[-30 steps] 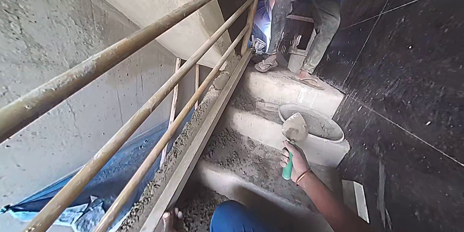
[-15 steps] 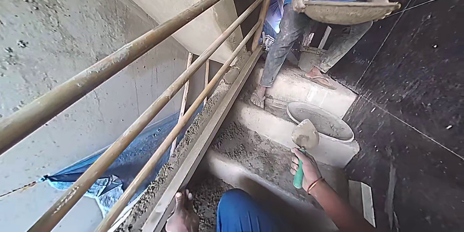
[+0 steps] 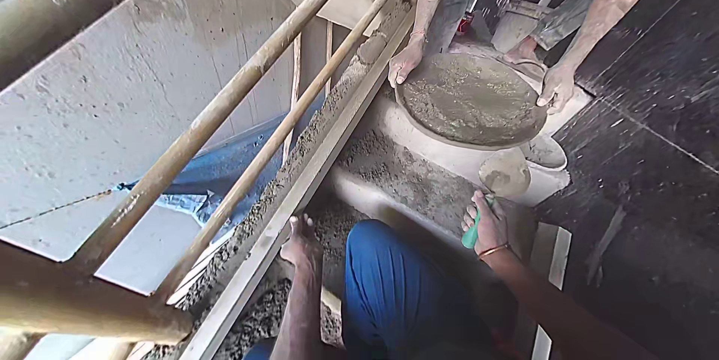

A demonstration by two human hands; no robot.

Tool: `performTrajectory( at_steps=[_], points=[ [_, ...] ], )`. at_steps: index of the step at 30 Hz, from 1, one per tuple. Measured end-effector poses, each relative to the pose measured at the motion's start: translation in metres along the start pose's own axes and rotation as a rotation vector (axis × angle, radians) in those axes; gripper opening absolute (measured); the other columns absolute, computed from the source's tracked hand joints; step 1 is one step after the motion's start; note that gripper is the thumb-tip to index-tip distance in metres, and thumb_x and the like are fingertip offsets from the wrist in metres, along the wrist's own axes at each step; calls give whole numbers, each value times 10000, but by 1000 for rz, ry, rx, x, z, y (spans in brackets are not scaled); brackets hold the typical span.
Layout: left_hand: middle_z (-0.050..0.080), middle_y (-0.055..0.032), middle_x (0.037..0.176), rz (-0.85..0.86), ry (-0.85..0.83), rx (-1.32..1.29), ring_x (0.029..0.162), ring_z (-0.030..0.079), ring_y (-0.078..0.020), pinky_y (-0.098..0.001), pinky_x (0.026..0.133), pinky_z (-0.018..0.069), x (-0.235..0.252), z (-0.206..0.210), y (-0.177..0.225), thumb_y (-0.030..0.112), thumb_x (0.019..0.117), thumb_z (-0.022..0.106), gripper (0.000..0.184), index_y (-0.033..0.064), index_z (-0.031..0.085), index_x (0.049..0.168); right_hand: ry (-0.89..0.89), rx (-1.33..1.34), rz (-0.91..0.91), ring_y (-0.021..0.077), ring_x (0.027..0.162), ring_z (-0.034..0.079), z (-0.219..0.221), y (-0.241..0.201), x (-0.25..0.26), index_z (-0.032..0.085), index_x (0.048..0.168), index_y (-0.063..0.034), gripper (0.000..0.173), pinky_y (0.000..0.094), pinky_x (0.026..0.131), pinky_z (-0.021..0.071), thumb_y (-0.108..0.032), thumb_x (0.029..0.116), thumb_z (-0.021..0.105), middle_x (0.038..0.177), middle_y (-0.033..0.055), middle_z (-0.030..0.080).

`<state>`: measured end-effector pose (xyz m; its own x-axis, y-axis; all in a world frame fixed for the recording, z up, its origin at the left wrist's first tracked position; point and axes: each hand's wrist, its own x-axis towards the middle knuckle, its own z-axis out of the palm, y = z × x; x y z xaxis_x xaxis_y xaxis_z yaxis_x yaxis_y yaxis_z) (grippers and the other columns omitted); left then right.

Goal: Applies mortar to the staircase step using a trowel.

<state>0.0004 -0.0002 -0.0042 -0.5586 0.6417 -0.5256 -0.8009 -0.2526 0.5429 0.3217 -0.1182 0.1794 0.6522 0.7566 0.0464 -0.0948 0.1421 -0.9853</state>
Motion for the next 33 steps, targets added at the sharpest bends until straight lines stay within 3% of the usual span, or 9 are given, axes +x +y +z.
performTrajectory(
  at_steps=[6,9,13,15,17,21,26,29,33],
  points=[
    [692,-115,930,-3,-11,18,761,713,-169,-319,657,621,3,-1,-1,145,1008,652,303,-21,517,1223,107,60,-90,130,447,496,-11,38,-15,515,945,-121,265,320,468,534,-284,1123,405,569,-25,433],
    [701,-104,910,-5,-18,28,755,717,-161,-310,651,621,2,-3,-1,154,1015,642,268,-14,535,1194,180,180,19,150,582,585,-14,49,-26,492,1002,-136,277,354,623,587,-360,1126,384,681,-7,505],
    [701,-107,927,-20,-20,29,776,720,-168,-311,668,623,2,-2,0,159,1021,635,275,-18,529,1203,14,53,-344,108,818,667,-23,64,-36,470,1209,-99,179,313,842,604,-223,1095,410,878,-16,605],
    [704,-108,916,-21,-6,23,766,720,-167,-311,671,623,2,-2,1,149,1015,640,270,-27,535,1191,-71,-132,-526,62,772,647,-24,52,-36,502,1159,-108,177,277,791,595,-260,1070,488,834,-71,607],
    [703,-112,912,-22,-2,16,762,720,-169,-317,671,624,2,-1,1,143,1009,648,276,-26,530,1192,-108,-374,-559,47,670,580,-24,33,-32,532,1135,-59,307,259,670,556,-353,1059,492,770,-68,542],
    [707,-128,904,-15,7,-6,751,726,-186,-329,666,630,2,0,1,117,998,659,269,-45,542,1177,-189,-754,-278,151,530,530,-19,2,-13,588,1185,-42,464,355,496,510,-455,1052,422,709,21,511],
    [698,-158,942,-28,38,-25,768,724,-206,-345,670,631,2,2,3,97,979,681,327,-57,522,1219,-378,-804,3,122,471,484,-13,-5,2,567,1233,-77,371,295,437,473,-393,1086,439,665,8,470],
    [683,-162,980,-37,52,-40,787,719,-211,-353,682,630,3,4,2,99,968,698,393,-40,490,1271,-486,-829,165,106,444,483,-12,-4,8,582,1170,-66,328,259,415,467,-352,1105,435,647,5,479],
    [684,-161,959,-34,50,-23,783,723,-213,-348,681,633,4,2,0,115,978,688,354,-46,509,1238,-484,-792,373,100,441,463,-6,-1,5,572,1184,-80,323,247,406,456,-356,1122,415,661,7,467]
  ],
)
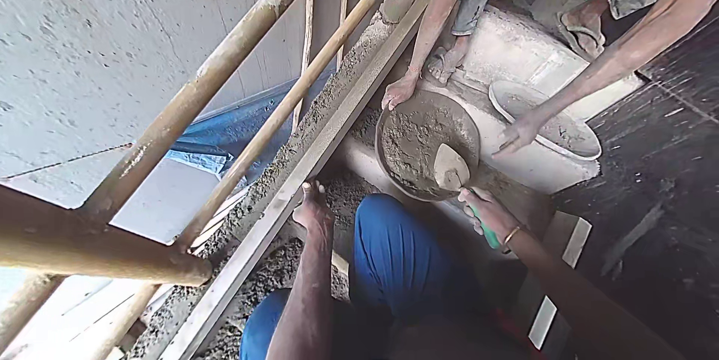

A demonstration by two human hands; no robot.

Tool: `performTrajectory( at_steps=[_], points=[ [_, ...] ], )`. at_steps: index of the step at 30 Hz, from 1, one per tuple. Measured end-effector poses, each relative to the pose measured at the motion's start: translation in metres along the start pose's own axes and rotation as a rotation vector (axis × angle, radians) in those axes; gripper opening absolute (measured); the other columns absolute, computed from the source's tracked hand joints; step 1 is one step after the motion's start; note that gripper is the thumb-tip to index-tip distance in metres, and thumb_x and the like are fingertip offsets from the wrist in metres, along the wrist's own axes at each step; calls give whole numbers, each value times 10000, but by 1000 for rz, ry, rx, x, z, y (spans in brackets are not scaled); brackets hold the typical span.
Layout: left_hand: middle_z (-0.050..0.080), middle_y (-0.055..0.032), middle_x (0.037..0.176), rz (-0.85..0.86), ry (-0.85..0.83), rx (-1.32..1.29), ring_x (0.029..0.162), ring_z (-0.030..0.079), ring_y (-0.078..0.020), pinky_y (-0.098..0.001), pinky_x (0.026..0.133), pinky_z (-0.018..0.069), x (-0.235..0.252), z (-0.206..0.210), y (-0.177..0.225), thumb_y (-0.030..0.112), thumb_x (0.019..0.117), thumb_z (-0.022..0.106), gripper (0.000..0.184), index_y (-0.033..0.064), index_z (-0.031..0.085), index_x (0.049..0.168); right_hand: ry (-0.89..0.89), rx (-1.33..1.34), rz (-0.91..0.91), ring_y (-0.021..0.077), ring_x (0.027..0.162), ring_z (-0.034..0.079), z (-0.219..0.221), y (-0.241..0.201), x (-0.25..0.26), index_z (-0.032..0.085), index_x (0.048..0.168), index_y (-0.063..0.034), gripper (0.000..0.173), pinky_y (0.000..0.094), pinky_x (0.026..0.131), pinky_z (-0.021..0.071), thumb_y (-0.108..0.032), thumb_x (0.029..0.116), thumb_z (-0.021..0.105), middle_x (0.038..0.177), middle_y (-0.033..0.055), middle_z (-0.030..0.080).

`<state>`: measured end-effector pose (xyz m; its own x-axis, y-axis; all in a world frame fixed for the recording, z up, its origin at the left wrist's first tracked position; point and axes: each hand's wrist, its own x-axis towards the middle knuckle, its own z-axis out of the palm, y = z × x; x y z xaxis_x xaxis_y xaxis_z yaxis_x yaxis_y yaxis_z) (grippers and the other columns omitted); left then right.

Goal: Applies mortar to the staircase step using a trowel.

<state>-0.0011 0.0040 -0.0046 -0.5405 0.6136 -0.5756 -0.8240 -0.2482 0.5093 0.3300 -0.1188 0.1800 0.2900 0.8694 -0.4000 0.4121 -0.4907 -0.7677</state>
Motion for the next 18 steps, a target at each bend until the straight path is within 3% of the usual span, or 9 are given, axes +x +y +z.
performTrajectory(
  at_steps=[6,11,18],
  points=[
    [687,-158,957,0,4,-1,789,724,-209,-349,682,632,0,-1,1,109,980,685,347,-52,509,1232,-23,12,49,101,447,463,4,-9,4,568,1182,-92,341,251,417,462,-390,1120,412,661,4,453],
    [695,-127,920,2,-11,20,748,720,-186,-338,656,627,-5,2,3,126,994,669,317,-46,521,1214,-96,252,108,89,448,466,2,-31,4,584,1135,-104,333,230,407,448,-396,1114,426,650,-8,454],
    [703,-144,939,27,-29,4,765,726,-201,-346,665,630,-5,-1,2,93,967,698,357,-53,518,1239,-265,402,-161,70,457,465,1,-126,28,588,1159,-95,375,214,412,440,-386,1121,355,666,-24,480]
  ],
)
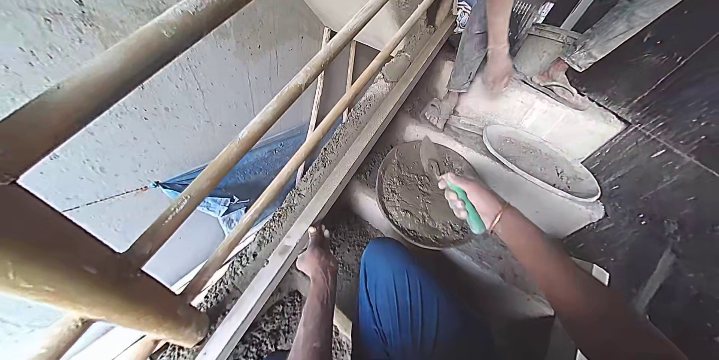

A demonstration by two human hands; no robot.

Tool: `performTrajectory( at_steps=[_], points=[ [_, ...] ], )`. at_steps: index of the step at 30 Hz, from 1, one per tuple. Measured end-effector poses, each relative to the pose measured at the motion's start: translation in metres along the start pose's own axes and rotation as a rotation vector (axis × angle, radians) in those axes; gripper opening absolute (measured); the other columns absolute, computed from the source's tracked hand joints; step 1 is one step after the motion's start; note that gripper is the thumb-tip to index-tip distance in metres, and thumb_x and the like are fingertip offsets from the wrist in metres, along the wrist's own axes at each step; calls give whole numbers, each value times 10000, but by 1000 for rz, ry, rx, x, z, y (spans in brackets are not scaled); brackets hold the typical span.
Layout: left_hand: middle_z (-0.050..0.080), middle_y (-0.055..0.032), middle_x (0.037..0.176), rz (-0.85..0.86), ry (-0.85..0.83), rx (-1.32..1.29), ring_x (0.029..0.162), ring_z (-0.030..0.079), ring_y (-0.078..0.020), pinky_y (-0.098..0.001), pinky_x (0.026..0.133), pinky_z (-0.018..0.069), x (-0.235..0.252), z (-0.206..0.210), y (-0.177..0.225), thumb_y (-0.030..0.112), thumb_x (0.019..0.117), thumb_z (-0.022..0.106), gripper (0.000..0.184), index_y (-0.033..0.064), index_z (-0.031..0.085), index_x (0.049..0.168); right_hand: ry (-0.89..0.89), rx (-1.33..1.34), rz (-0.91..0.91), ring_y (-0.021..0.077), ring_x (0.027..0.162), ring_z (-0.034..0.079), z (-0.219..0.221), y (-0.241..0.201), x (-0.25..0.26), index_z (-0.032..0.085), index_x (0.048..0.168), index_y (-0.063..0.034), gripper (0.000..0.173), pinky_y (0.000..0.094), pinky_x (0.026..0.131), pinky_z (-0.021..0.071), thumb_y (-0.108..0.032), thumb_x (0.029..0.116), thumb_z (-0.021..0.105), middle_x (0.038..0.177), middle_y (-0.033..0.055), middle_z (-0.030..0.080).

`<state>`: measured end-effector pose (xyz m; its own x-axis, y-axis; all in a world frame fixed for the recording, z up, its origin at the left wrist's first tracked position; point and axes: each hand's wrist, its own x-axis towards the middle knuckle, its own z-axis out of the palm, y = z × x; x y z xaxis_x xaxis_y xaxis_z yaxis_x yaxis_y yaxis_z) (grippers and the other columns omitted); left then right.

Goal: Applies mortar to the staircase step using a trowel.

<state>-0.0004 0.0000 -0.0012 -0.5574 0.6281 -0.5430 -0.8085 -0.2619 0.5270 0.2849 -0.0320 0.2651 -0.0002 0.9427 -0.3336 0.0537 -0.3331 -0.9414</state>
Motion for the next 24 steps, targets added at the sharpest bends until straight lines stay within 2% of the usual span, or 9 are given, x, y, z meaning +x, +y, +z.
performTrajectory(
  at_steps=[3,6,9,13,16,20,22,24],
  points=[
    [704,-152,947,-9,13,-13,770,729,-206,-349,661,632,1,-1,-1,93,959,710,372,-55,517,1240,36,6,-120,52,432,446,-3,-57,30,593,1103,-103,437,193,399,424,-443,1120,320,628,-40,463],
    [703,-146,903,-10,6,-11,742,724,-199,-345,643,627,5,0,-2,104,969,699,332,-54,530,1208,82,-5,-182,63,443,475,-5,-79,36,591,1105,-107,426,207,406,457,-464,1110,358,649,-25,484],
    [713,-145,872,-17,12,14,717,724,-199,-343,637,627,5,-4,-4,113,975,696,290,-65,556,1156,25,-142,-106,67,457,499,-4,-49,24,595,1108,-87,372,208,422,479,-390,1120,380,664,-17,509],
    [711,-154,893,-22,11,11,722,726,-208,-343,642,628,9,-2,-2,94,967,701,324,-71,532,1189,-147,-320,257,51,434,434,-9,21,8,584,1128,-108,344,198,397,430,-403,1111,407,655,-40,449],
    [712,-156,880,-20,8,15,718,726,-213,-354,640,630,9,-2,-3,93,971,694,310,-71,535,1180,-263,-265,477,40,409,416,-9,61,-8,552,1086,-118,371,184,380,414,-448,1112,386,622,-41,417],
    [720,-153,886,2,-2,28,736,735,-215,-356,657,635,10,-2,-5,104,983,682,312,-70,527,1189,-383,-196,574,24,400,401,-5,85,-11,536,1081,-119,378,168,368,399,-454,1115,364,626,-44,401],
    [719,-146,876,8,-11,36,732,732,-210,-349,655,631,10,-3,-6,107,990,671,282,-65,540,1171,-336,-287,566,30,398,407,-15,97,-1,535,1065,-121,378,177,372,403,-461,1112,378,614,-43,407],
    [714,-143,883,-2,-1,37,734,732,-208,-346,652,631,9,-1,-4,112,992,669,282,-56,533,1173,-164,-463,515,55,424,432,-26,101,12,543,1107,-123,374,208,399,426,-474,1102,415,637,-34,439]
  ],
)
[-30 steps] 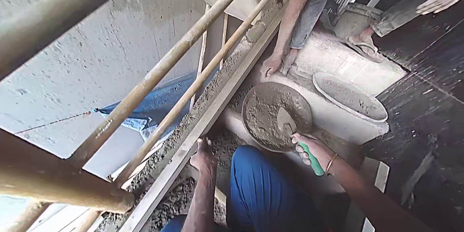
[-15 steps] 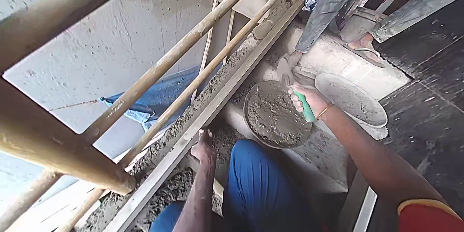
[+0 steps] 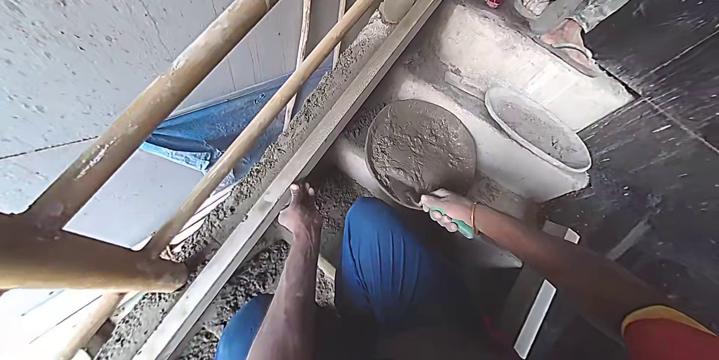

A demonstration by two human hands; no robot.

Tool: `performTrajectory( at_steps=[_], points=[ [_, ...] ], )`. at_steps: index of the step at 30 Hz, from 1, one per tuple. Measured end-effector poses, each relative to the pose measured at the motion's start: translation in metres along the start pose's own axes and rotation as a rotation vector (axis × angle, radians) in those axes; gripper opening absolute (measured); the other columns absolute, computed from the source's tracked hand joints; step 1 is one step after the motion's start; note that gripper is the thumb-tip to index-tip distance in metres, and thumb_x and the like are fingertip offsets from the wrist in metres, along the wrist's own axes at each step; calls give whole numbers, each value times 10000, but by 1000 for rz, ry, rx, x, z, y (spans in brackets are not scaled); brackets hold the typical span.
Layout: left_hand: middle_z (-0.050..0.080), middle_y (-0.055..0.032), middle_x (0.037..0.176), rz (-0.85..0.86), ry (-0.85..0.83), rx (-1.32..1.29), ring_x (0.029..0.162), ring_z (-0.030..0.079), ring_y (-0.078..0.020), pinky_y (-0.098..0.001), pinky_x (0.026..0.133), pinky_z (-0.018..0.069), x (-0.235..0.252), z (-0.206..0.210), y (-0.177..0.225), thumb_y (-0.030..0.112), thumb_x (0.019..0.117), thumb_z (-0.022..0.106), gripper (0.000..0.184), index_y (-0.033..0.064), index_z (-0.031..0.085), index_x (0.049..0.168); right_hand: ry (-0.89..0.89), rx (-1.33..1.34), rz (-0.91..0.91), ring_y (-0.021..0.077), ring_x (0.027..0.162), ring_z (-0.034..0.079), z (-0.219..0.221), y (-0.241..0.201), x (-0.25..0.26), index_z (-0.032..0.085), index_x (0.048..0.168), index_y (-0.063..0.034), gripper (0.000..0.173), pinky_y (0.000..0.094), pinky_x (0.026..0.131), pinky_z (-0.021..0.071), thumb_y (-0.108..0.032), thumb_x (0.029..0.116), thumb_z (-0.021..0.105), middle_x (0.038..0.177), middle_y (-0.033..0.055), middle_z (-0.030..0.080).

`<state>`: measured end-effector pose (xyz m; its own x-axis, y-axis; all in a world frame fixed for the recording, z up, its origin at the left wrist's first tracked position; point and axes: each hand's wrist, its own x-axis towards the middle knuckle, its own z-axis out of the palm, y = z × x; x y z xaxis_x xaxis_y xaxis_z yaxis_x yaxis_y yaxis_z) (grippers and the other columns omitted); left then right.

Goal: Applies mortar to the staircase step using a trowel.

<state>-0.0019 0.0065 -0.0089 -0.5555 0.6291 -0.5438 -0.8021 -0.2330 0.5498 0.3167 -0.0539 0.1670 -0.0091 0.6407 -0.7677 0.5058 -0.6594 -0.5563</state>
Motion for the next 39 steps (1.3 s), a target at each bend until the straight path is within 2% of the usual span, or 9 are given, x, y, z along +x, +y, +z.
performTrajectory(
  at_steps=[3,6,14,17,24,28,32,35,39],
  points=[
    [715,-148,900,-15,15,-4,749,734,-212,-353,654,632,-1,-3,1,106,983,680,303,-54,526,1189,267,-29,15,82,446,450,-11,2,20,527,1179,-104,376,238,416,439,-460,1101,438,672,-14,463],
    [713,-147,906,-7,8,-13,751,734,-207,-347,649,631,1,-2,3,90,981,677,314,-52,511,1207,342,-63,14,86,480,468,-9,-10,20,519,1190,-99,387,246,445,456,-464,1104,423,708,-5,469],
    [716,-131,885,-31,19,-4,739,732,-198,-339,652,635,2,-3,2,101,1002,648,230,-42,546,1150,169,443,-340,35,401,395,-47,-34,-5,559,1113,-105,403,180,364,381,-415,1130,303,611,-52,430],
    [720,-125,872,-33,6,7,723,730,-198,-338,644,632,1,-3,2,113,1011,635,205,-37,556,1126,173,611,-295,8,388,381,-64,-51,10,530,1016,-127,421,147,353,349,-464,1122,301,587,-65,411],
    [718,-137,866,-23,8,11,717,729,-199,-338,641,634,2,-4,1,99,1007,636,210,-51,558,1132,-135,400,-253,35,419,413,38,-62,-20,552,1140,-132,252,182,378,407,-349,1107,429,643,-51,433],
    [714,-127,879,-26,0,11,729,726,-191,-339,648,632,3,-4,2,102,1011,630,206,-41,549,1136,-20,290,-147,63,450,430,72,-51,30,518,1202,-129,273,208,407,421,-379,1107,465,686,-27,439],
    [717,-130,875,-24,-1,10,728,728,-201,-343,646,632,1,-5,1,114,1014,629,211,-39,555,1138,209,359,-203,68,447,441,47,-74,60,530,1143,-79,269,217,402,428,-339,1110,471,672,-17,453],
    [717,-139,893,-20,-9,15,750,731,-206,-350,670,635,3,-3,2,117,1011,636,238,-48,545,1158,131,673,-315,31,407,401,14,-76,50,543,981,-100,262,167,363,366,-300,1111,434,602,-44,433],
    [720,-147,889,-18,8,9,745,734,-216,-359,663,635,3,-3,1,114,1002,652,257,-57,544,1160,17,865,-368,-8,378,395,-30,-51,19,531,961,-131,368,126,350,359,-409,1118,348,565,-74,413]
  ],
)
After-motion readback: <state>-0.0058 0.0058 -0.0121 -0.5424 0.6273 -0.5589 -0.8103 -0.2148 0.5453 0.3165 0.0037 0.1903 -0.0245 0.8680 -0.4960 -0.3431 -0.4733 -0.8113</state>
